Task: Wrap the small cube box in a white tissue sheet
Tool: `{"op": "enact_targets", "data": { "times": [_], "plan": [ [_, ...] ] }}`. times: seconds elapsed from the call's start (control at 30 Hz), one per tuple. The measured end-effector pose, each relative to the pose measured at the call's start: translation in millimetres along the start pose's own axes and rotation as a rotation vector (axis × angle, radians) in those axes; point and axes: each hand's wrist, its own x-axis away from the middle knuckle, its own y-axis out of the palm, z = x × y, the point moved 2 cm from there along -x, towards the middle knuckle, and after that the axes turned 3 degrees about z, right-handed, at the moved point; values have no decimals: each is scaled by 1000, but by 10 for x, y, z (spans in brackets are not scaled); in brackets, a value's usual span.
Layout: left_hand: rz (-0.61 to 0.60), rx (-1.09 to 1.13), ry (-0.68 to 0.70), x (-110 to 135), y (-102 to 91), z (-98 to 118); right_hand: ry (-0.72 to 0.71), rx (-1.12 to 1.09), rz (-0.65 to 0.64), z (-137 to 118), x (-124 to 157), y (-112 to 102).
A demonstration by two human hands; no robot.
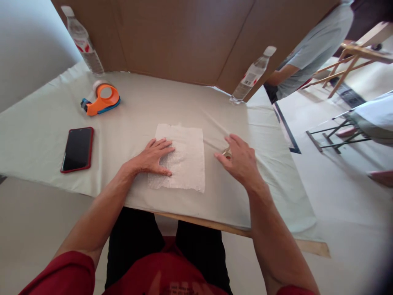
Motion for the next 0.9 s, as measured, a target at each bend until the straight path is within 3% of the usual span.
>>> {"op": "enact_targets", "data": {
  "times": [0.1,0.2,0.3,0.4,0.47,0.57,0.63,0.73,0.9],
  "plan": [
    [3,18,-4,-2,2,1,147,42,-69,350,95,5],
    [15,40,0,-6,2,3,197,-76,-70,452,156,43],
    [23,55,4,-9,2,3,102,-316,56,223,140,-25],
    [33,69,2,-9,0,3,-74,-509,132,-218,58,-114],
    [34,83,-9,-9,3,2,-186,-574,111,-510,-23,-83],
    [46,102,-18,-8,13,-5,-308,-526,-18,-804,-126,151],
    [63,115,-10,-9,17,-10,-340,-464,-121,-876,-153,359],
    [61,124,-5,-10,16,-17,-333,-457,-162,-849,-138,565],
    [37,130,0,-6,-8,-11,-338,-515,-176,-768,-93,606]
  ]
}}
